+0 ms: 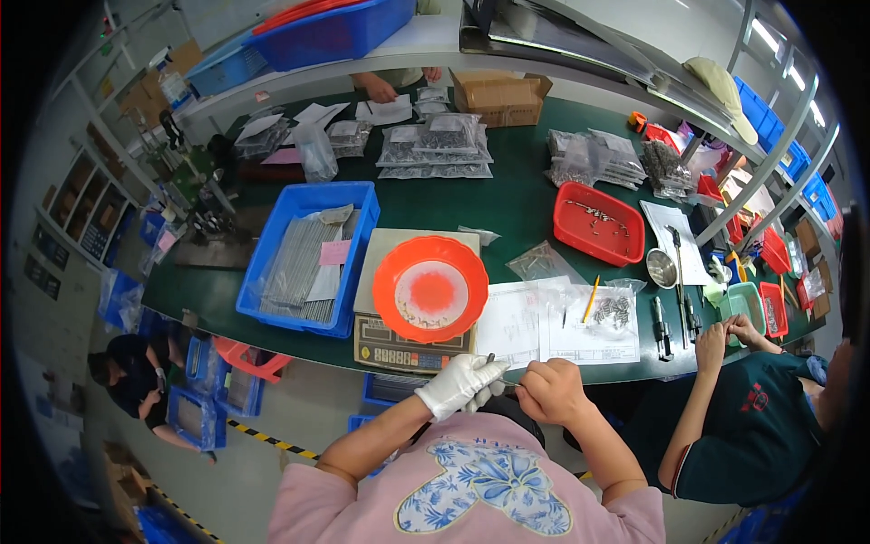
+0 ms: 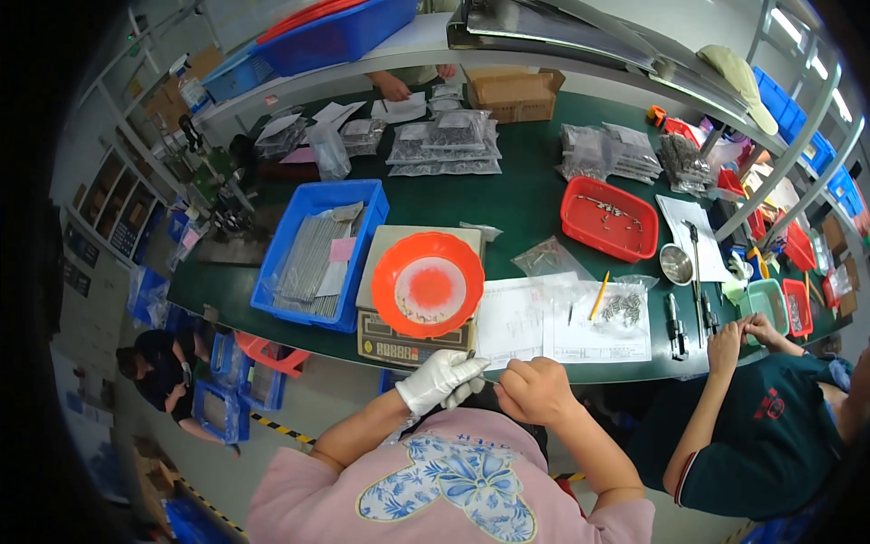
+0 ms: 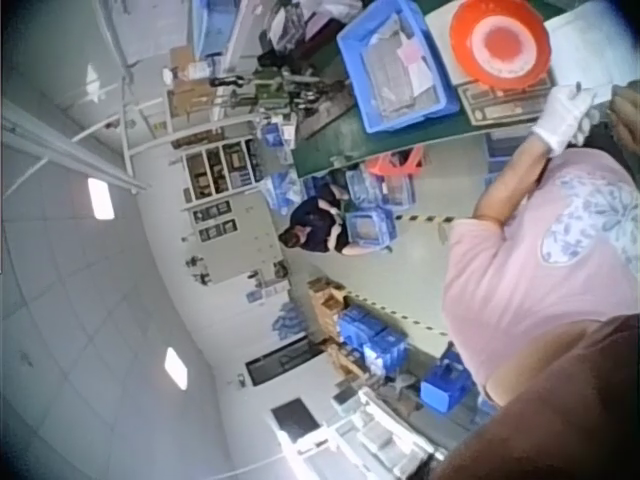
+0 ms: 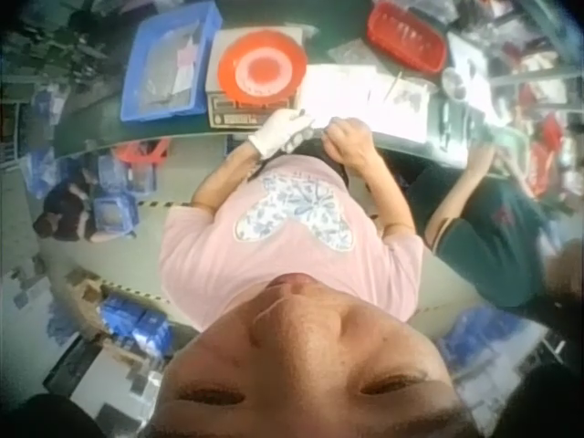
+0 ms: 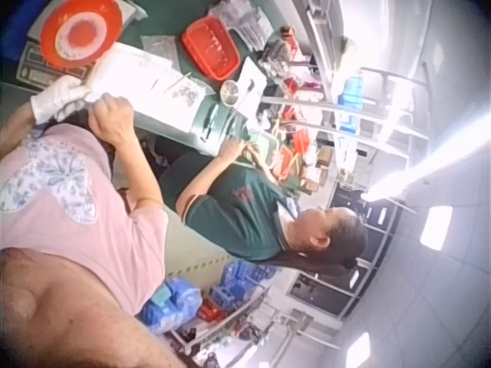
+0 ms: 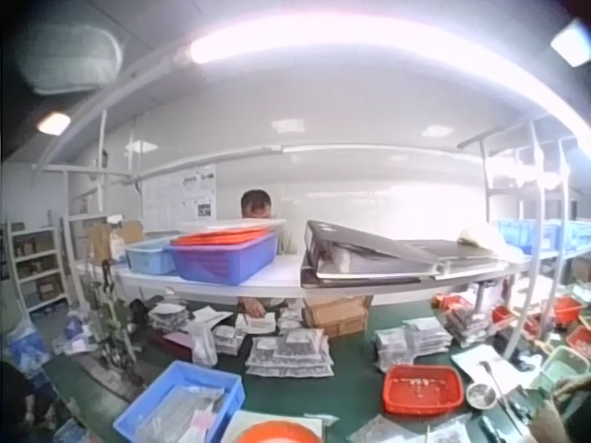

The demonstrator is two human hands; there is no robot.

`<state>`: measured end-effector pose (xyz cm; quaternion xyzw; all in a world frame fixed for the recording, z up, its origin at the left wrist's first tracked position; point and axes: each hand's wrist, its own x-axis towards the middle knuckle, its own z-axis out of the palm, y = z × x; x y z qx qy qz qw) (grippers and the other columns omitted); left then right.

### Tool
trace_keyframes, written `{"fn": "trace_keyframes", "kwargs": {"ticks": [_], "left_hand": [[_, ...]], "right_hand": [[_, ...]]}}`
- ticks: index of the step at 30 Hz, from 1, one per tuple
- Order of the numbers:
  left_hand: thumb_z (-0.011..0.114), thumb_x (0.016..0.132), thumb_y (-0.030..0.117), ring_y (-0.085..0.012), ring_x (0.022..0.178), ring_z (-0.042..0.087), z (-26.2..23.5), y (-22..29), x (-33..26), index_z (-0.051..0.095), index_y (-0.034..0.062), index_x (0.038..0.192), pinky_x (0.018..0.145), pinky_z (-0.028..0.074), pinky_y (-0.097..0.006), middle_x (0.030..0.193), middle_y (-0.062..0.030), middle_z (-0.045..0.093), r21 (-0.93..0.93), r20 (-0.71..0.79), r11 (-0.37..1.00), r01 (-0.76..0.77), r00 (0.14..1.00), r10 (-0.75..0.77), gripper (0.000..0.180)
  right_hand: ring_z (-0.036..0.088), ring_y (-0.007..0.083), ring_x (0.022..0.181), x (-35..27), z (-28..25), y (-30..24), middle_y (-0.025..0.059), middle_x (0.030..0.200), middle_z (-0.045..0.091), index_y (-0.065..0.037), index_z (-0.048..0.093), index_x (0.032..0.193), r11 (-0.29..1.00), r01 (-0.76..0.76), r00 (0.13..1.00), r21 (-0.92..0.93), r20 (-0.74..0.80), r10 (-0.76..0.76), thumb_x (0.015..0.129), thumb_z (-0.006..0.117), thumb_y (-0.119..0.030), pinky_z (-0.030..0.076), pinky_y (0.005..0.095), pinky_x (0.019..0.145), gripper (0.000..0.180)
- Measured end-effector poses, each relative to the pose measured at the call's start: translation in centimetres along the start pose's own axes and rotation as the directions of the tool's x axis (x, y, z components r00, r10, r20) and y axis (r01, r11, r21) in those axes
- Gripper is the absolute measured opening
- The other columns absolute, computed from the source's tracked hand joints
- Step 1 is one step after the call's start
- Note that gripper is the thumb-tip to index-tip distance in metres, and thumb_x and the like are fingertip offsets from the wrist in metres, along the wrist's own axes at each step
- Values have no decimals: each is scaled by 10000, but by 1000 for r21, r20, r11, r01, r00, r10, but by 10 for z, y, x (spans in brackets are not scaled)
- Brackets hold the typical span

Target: The recorder uses tweezers to pick up, inspect, and organize small metal components while referring to technical documents.

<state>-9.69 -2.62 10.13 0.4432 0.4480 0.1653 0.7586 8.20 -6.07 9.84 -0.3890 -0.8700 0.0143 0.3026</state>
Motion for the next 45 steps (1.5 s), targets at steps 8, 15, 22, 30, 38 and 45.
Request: {"fn": "trace_keyframes", "kwargs": {"ticks": [8, 15, 22, 30, 38, 45], "left_hand": [[520, 820, 261, -49, 396, 417, 5, 5, -3, 540, 49, 713, 358, 342, -174, 529, 4, 487, -20, -34, 979, -202, 979, 202, 238], [601, 739, 181, -206, 514, 500, -18, 21, 13, 551, 42, 808, 471, 395, -300, 612, -69, 505, 727, 381, -38, -685, 357, 853, 164], [484, 825, 293, -89, 547, 513, -15, 18, 1, 514, 41, 1015, 436, 404, -184, 702, -15, 517, -54, 109, 985, -163, 980, 168, 317], [499, 823, 291, -90, 431, 509, -18, 13, -3, 544, 25, 897, 374, 382, -168, 621, -50, 559, -43, 162, 999, 33, 986, -25, 280], [608, 722, 71, -185, 615, 572, -12, 5, 5, 570, 25, 817, 551, 438, -269, 720, -85, 589, 671, 146, 323, -668, 545, 825, 112], [517, 822, 175, -90, 482, 492, -10, -8, 14, 550, 2, 808, 458, 395, -220, 559, -48, 523, 364, 15, 787, -498, 848, 530, 177]], "right_hand": [[381, 258, 406, -5, 16, -12, 116, 484, 370, -16, 406, 555, 723, -354, 886, 593, -35, 462, 755, 446, -38, 307, 325, 404, 205], [169, 52, 439, 10, 15, -14, -51, 513, 211, -111, 262, 550, -681, -231, 651, 695, 630, 422, 850, 385, -173, 149, 210, 382, 331], [246, 43, 524, 0, 20, -12, -48, 528, 299, -36, 364, 587, 109, -443, 709, 890, 274, 650, 852, 416, -146, 242, 224, 448, 291], [262, 100, 483, -2, 24, -14, 52, 495, 277, 6, 349, 576, 490, -484, 784, 725, 110, 611, 817, 436, -102, 259, 278, 432, 279], [188, 56, 442, -1, 24, -5, -39, 512, 236, -101, 281, 546, -405, -334, 680, 851, 515, 521, 844, 393, -141, 169, 205, 387, 320], [274, 80, 443, -10, 32, -3, -9, 520, 298, -55, 381, 596, 114, -464, 730, 879, 306, 611, 852, 402, -145, 251, 233, 408, 272]]}}
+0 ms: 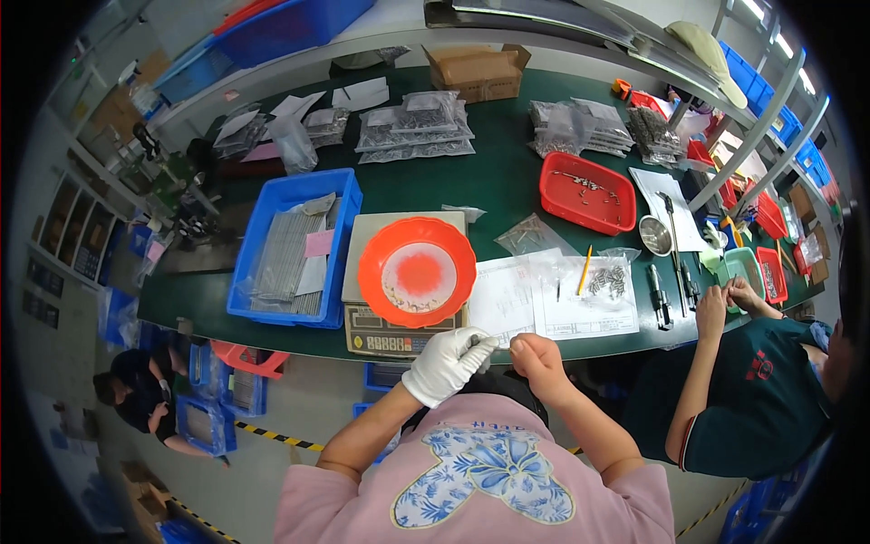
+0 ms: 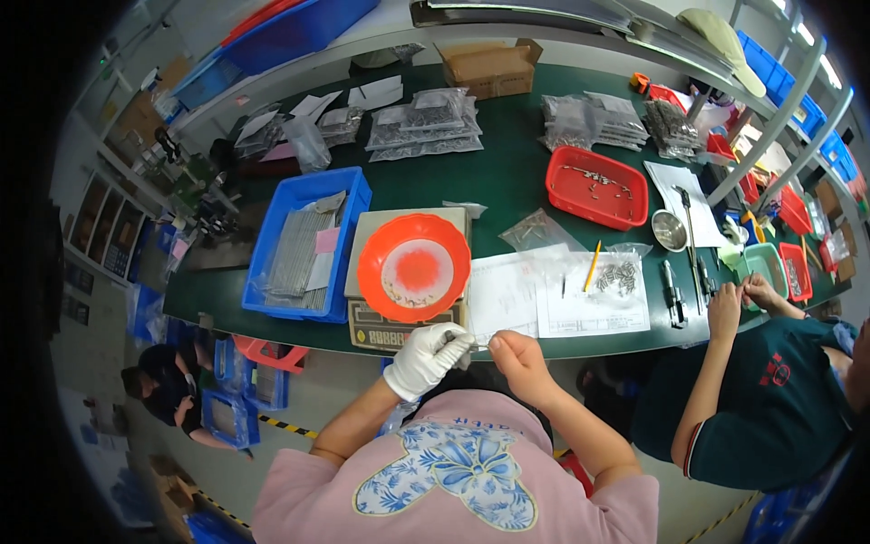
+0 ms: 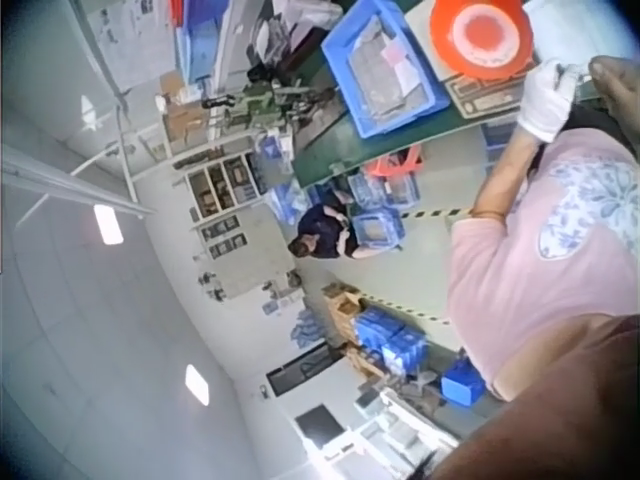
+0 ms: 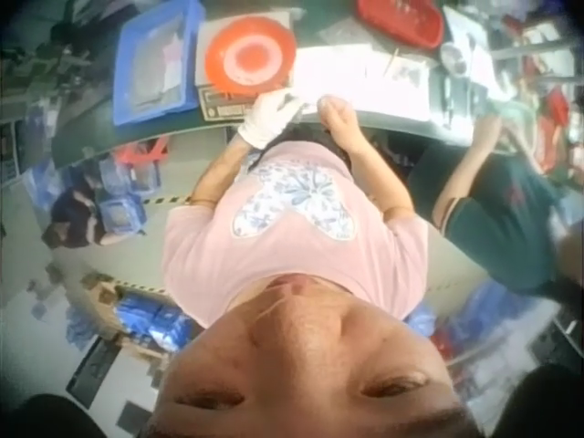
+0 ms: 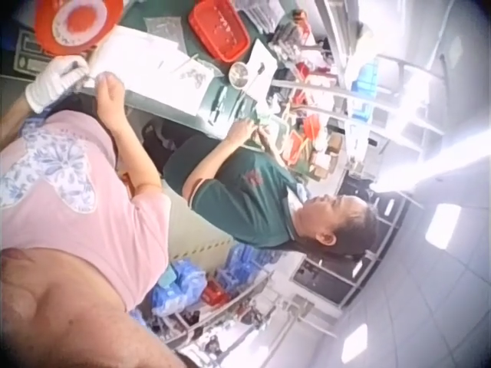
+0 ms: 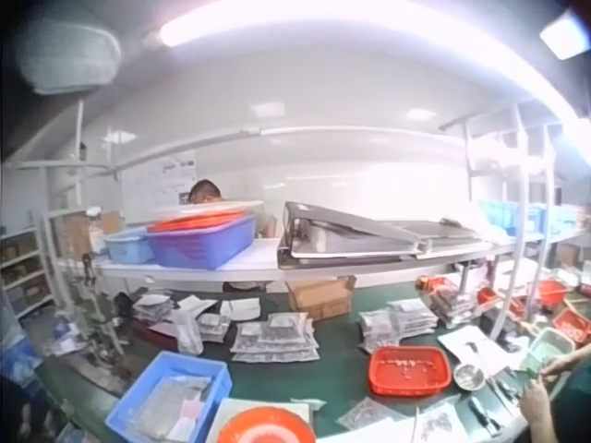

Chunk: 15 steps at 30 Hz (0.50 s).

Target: The recorder uses tweezers to pick up, inspect, and organize small metal components while referring to technical documents.

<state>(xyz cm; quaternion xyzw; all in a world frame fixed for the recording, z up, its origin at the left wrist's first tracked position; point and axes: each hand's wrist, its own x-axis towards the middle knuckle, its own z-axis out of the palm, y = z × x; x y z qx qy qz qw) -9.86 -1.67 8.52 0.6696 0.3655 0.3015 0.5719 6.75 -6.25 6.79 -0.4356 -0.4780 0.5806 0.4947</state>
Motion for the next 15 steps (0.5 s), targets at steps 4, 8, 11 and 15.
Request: {"fn": "trace_keyframes", "kwargs": {"ticks": [4, 8, 11, 15], "left_hand": [[486, 834, 275, -81, 366, 433, 0, 4, 0, 552, 18, 778, 336, 345, -201, 485, -11, 476, -375, 161, 838, 396, 918, -362, 271], [487, 825, 263, -88, 365, 449, -6, 2, 4, 544, 42, 728, 333, 352, -195, 486, -20, 490, -466, 284, 691, 554, 832, -476, 248], [491, 823, 273, -96, 365, 457, -6, -9, 1, 536, 37, 737, 331, 355, -198, 493, -29, 503, -487, 316, 662, 570, 822, -474, 255], [494, 823, 289, -110, 368, 472, -4, -3, -1, 517, 24, 745, 329, 357, -199, 500, -44, 515, -548, 310, 639, 541, 840, -446, 278]], "right_hand": [[388, 199, 437, 1, -2, -4, 70, 529, 367, -41, 429, 599, 745, 368, 922, -557, 112, -371, 766, 491, -92, 332, 301, 438, 185], [454, 222, 479, 2, -7, -18, 48, 569, 453, -68, 490, 646, 207, 532, 782, -821, 383, -491, 635, 587, -82, 365, 308, 455, 99], [479, 204, 499, 3, -9, -18, 30, 608, 488, -83, 518, 694, 95, 565, 732, -820, 444, -517, 619, 615, -113, 380, 301, 465, 125], [491, 208, 509, 2, -10, -12, 55, 625, 502, -56, 552, 711, 386, 459, 836, -800, 243, -492, 665, 593, -88, 382, 283, 468, 69]]}}
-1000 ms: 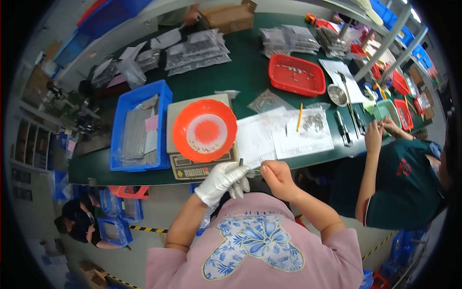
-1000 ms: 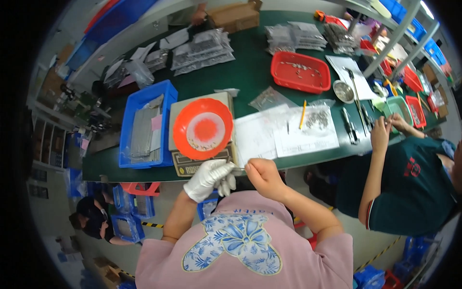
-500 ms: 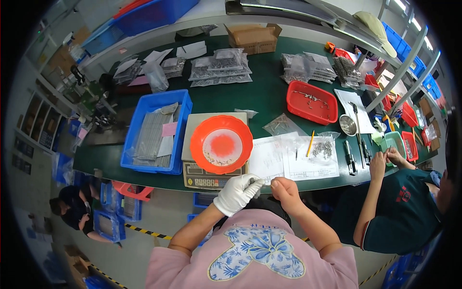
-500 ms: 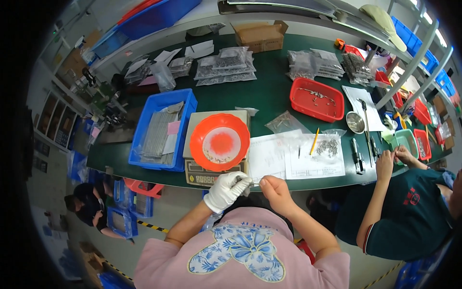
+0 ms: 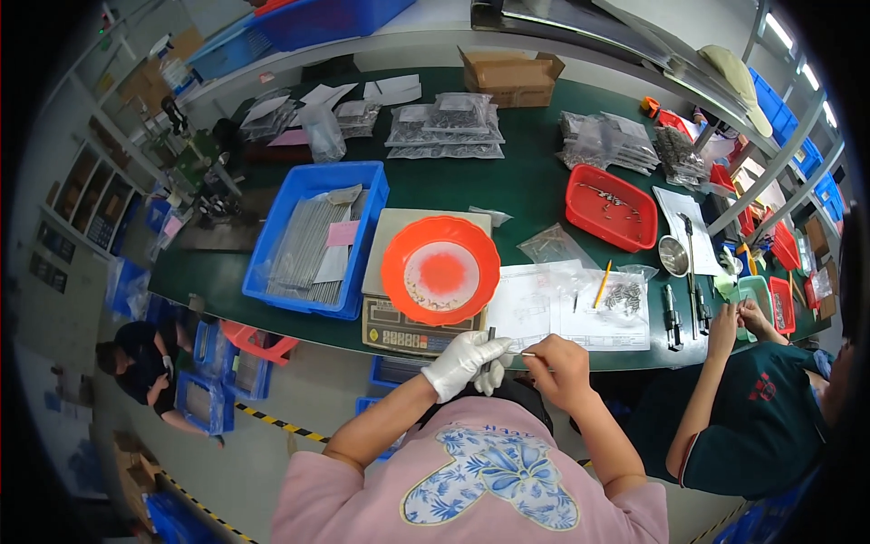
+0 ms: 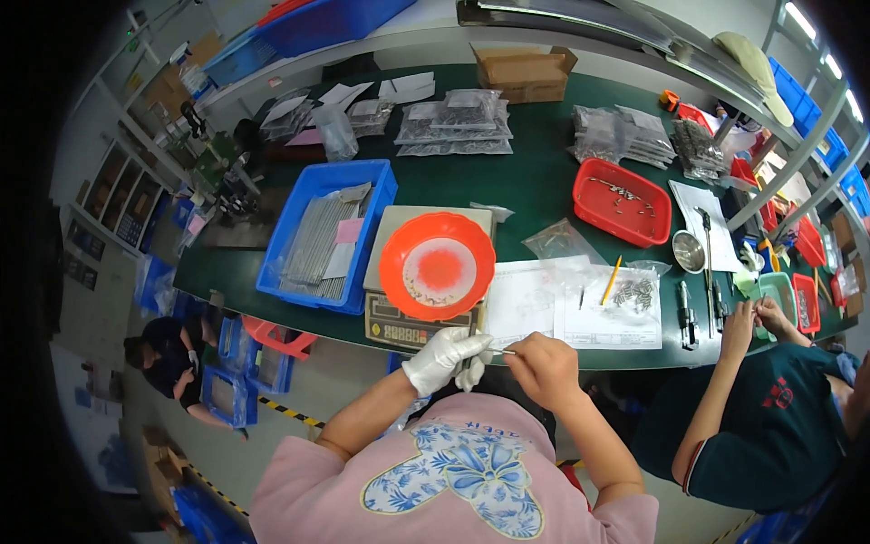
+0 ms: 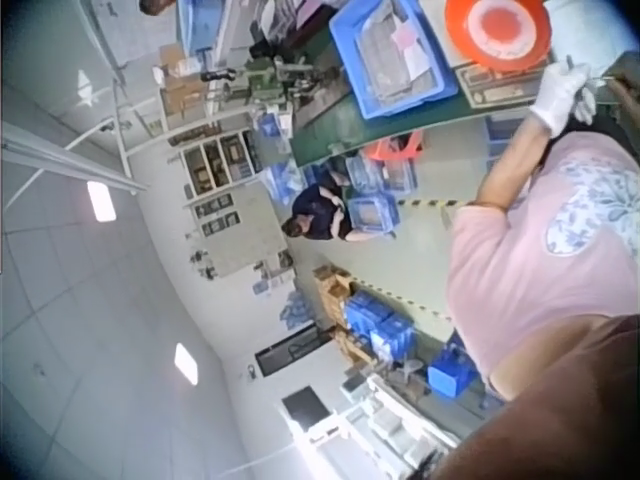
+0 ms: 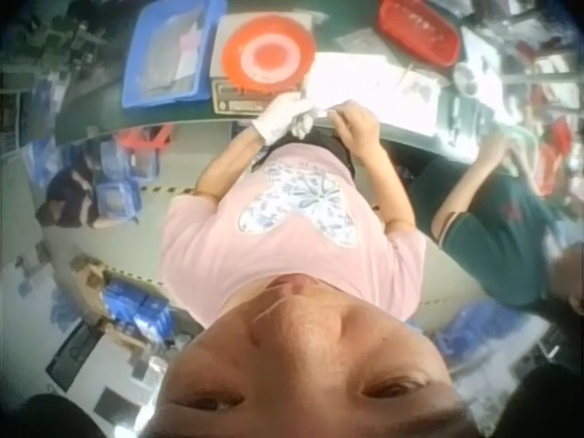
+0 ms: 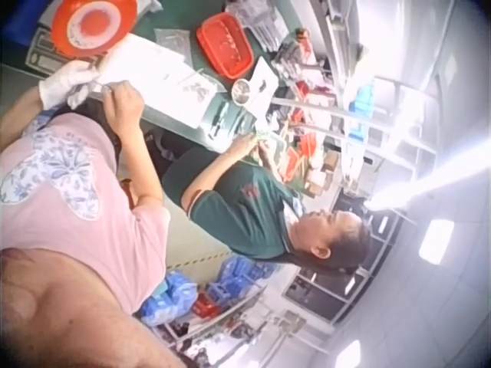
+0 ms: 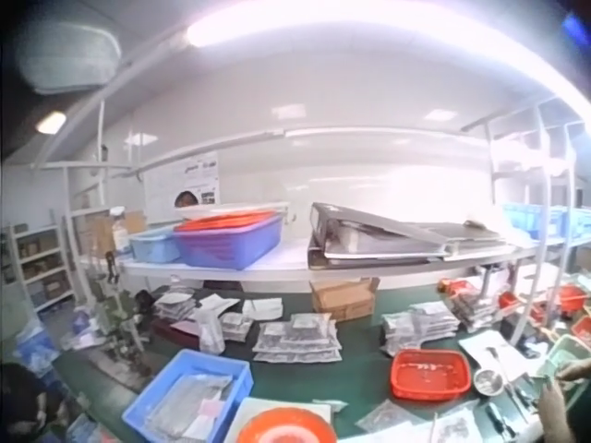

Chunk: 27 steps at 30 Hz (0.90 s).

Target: The recorder uses tweezers to pick up, inspect, and organize small metal components while referring to technical documents.

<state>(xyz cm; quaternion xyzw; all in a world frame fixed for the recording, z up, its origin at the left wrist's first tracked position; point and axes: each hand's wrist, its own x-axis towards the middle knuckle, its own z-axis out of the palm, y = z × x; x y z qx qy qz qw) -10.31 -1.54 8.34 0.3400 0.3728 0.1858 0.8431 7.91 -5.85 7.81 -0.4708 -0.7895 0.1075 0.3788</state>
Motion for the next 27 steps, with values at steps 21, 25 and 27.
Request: {"fn": "trace_keyframes", "kwargs": {"ticks": [21, 25, 27], "left_hand": [[454, 845, 300, -122, 370, 490, -3, -14, 13, 504, 27, 774, 335, 379, -198, 516, -66, 531, 75, -86, 982, -171, 980, 177, 286], [455, 842, 313, -123, 374, 497, -1, -17, 15, 502, 34, 749, 332, 373, -196, 508, -54, 529, 133, -109, 973, -188, 973, 203, 298], [457, 838, 320, -130, 380, 500, -2, -14, 15, 498, 30, 745, 334, 371, -201, 503, -53, 525, 100, -102, 977, -188, 975, 198, 307]], "right_hand": [[459, 90, 547, 5, 12, -2, 38, 660, 491, -6, 511, 790, 835, -370, 921, 407, 43, 387, 700, 555, 9, 375, 217, 498, 101], [450, 73, 524, -3, 18, 13, 17, 611, 483, 2, 494, 769, 770, -495, 869, 402, 230, 439, 801, 467, -76, 374, 200, 495, 89], [448, 77, 486, 1, 23, 12, 18, 573, 472, 8, 491, 752, 912, -198, 970, 358, -60, 234, 842, 423, -122, 368, 200, 459, 172]]}}
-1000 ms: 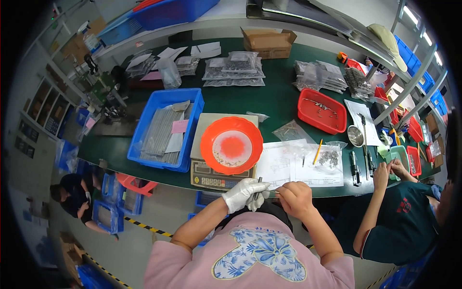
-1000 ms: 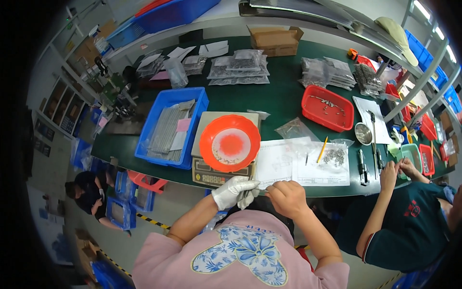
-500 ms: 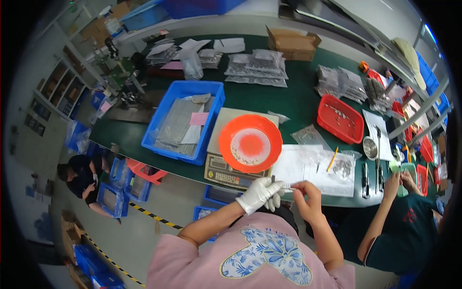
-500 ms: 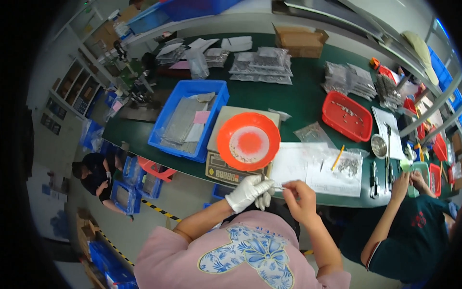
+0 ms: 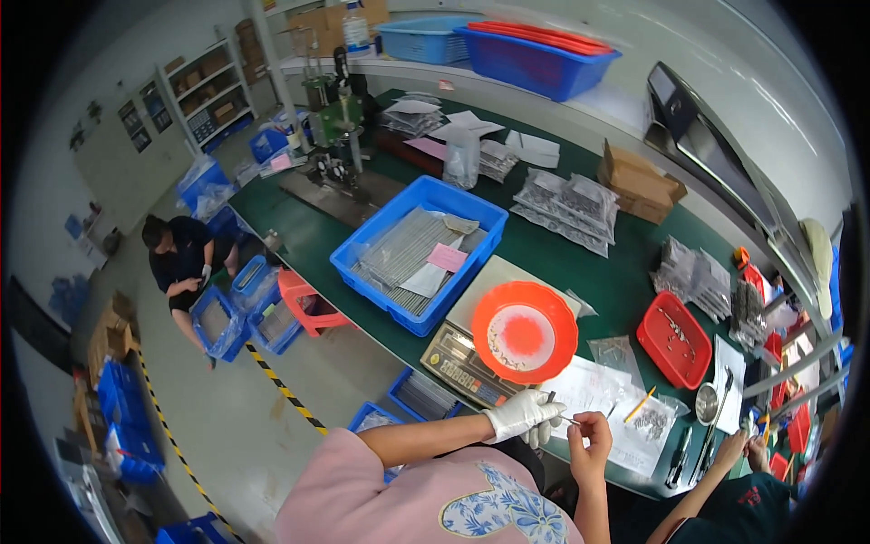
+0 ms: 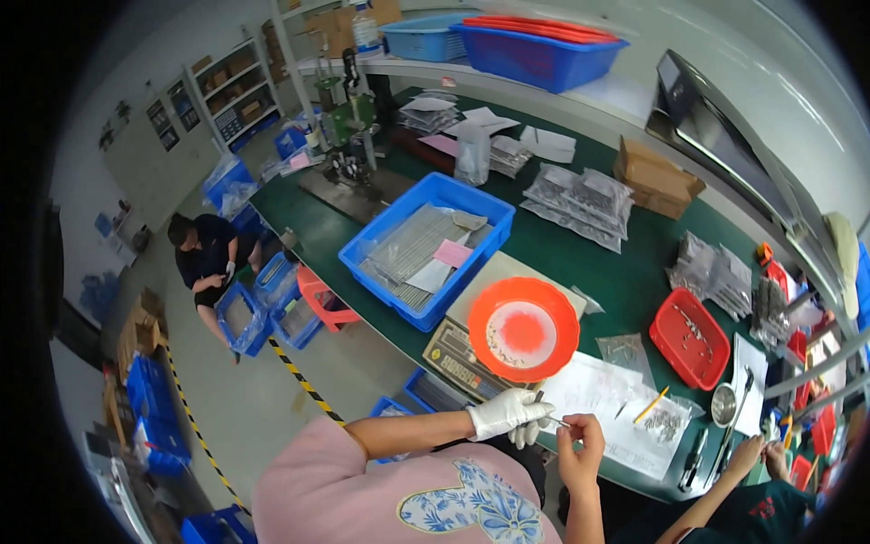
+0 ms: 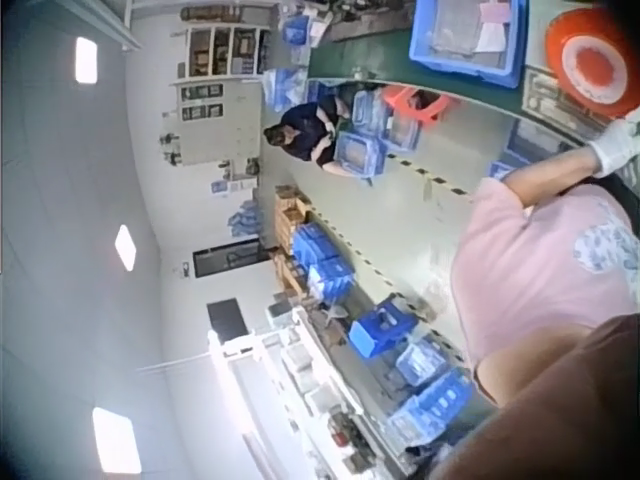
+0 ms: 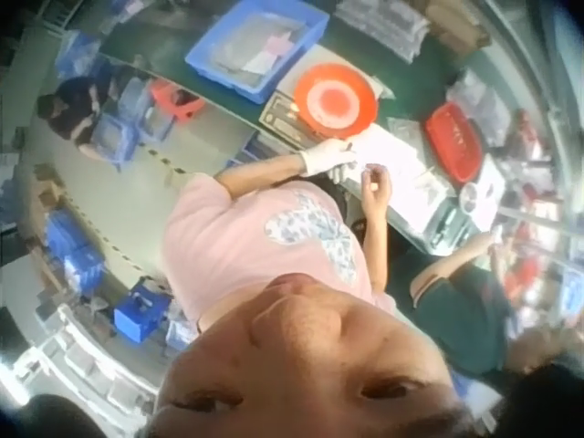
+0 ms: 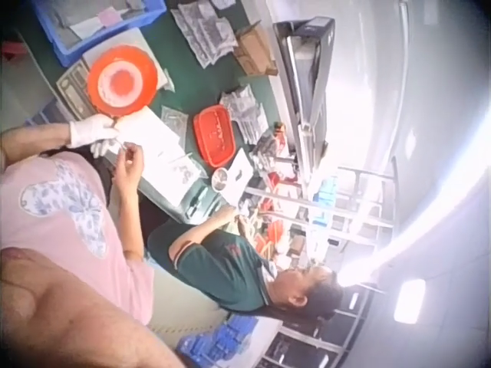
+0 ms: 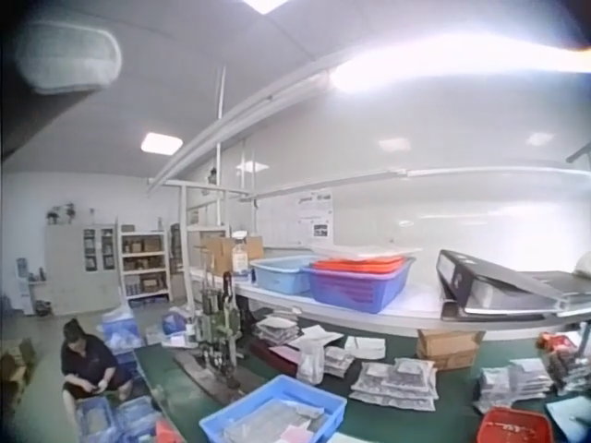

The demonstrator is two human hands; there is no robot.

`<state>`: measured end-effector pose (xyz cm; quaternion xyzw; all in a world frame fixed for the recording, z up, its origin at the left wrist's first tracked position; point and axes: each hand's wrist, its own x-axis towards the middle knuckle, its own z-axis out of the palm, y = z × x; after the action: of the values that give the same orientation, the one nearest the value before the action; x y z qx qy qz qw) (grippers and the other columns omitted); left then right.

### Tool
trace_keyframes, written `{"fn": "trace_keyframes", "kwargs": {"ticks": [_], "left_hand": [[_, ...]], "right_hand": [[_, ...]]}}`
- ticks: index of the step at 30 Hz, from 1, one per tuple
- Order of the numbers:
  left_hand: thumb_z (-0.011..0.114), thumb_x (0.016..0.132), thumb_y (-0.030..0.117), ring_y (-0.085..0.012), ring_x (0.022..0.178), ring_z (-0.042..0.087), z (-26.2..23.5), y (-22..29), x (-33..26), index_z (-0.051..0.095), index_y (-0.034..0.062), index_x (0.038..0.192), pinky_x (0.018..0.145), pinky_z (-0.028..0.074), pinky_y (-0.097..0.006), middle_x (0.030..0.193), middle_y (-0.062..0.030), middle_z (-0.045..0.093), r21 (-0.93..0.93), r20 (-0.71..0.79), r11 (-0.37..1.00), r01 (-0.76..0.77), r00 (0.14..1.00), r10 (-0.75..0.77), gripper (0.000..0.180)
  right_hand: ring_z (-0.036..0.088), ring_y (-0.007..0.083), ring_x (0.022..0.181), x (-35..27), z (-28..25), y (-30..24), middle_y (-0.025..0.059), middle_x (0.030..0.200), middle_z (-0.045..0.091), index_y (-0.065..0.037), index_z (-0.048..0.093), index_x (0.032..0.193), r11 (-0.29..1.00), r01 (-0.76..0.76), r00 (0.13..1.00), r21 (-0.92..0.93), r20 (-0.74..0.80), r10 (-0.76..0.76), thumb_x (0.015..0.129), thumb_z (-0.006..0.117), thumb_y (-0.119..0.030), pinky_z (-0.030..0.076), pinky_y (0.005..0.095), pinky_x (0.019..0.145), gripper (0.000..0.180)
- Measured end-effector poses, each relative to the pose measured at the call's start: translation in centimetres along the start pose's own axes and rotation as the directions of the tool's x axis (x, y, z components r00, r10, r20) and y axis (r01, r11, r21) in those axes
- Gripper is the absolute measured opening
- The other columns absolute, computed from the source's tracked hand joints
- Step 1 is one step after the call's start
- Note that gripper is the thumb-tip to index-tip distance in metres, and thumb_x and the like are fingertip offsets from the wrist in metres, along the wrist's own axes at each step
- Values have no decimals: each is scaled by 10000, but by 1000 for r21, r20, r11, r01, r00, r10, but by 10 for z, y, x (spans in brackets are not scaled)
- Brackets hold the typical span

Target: The recorder uses tweezers to pick up, inspect, and organize small metal components while referring to technical documents.

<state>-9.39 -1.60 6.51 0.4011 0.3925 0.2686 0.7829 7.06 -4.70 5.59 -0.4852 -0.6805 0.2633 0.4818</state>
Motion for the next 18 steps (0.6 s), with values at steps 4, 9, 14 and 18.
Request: {"fn": "trace_keyframes", "kwargs": {"ticks": [4, 9, 14, 18], "left_hand": [[462, 834, 322, -133, 377, 495, 1, 3, -1, 496, 19, 758, 335, 369, -204, 500, -53, 518, 20, -16, 1000, -8, 1000, 8, 313], [462, 832, 329, -139, 383, 495, -2, 0, 0, 499, 10, 773, 343, 369, -207, 506, -57, 518, 3, -31, 1000, -9, 999, 9, 327], [456, 832, 325, -134, 378, 496, -3, 2, 2, 502, 10, 765, 343, 371, -207, 500, -55, 518, 42, -40, 999, -9, 999, 10, 325], [453, 832, 319, -133, 375, 498, -2, 4, 1, 504, 13, 751, 346, 373, -207, 500, -55, 519, 70, -48, 998, 7, 999, -4, 320]], "right_hand": [[455, 61, 539, -3, -15, 18, 19, 635, 486, 0, 497, 798, 883, -445, 874, 145, 286, 394, 808, 480, -72, 379, 188, 493, 75], [460, 56, 560, 4, -4, 1, 18, 647, 479, -2, 498, 786, 988, -132, 987, 80, 103, 123, 796, 492, -56, 382, 176, 499, 55], [448, 60, 518, 4, -7, 2, 10, 628, 483, 2, 507, 792, 858, -471, 875, 205, 229, 425, 803, 488, -72, 360, 186, 455, 77], [449, 66, 497, 3, 0, 1, 12, 618, 477, -1, 503, 788, 891, -368, 929, 265, 130, 345, 819, 486, -109, 363, 180, 448, 113]]}}
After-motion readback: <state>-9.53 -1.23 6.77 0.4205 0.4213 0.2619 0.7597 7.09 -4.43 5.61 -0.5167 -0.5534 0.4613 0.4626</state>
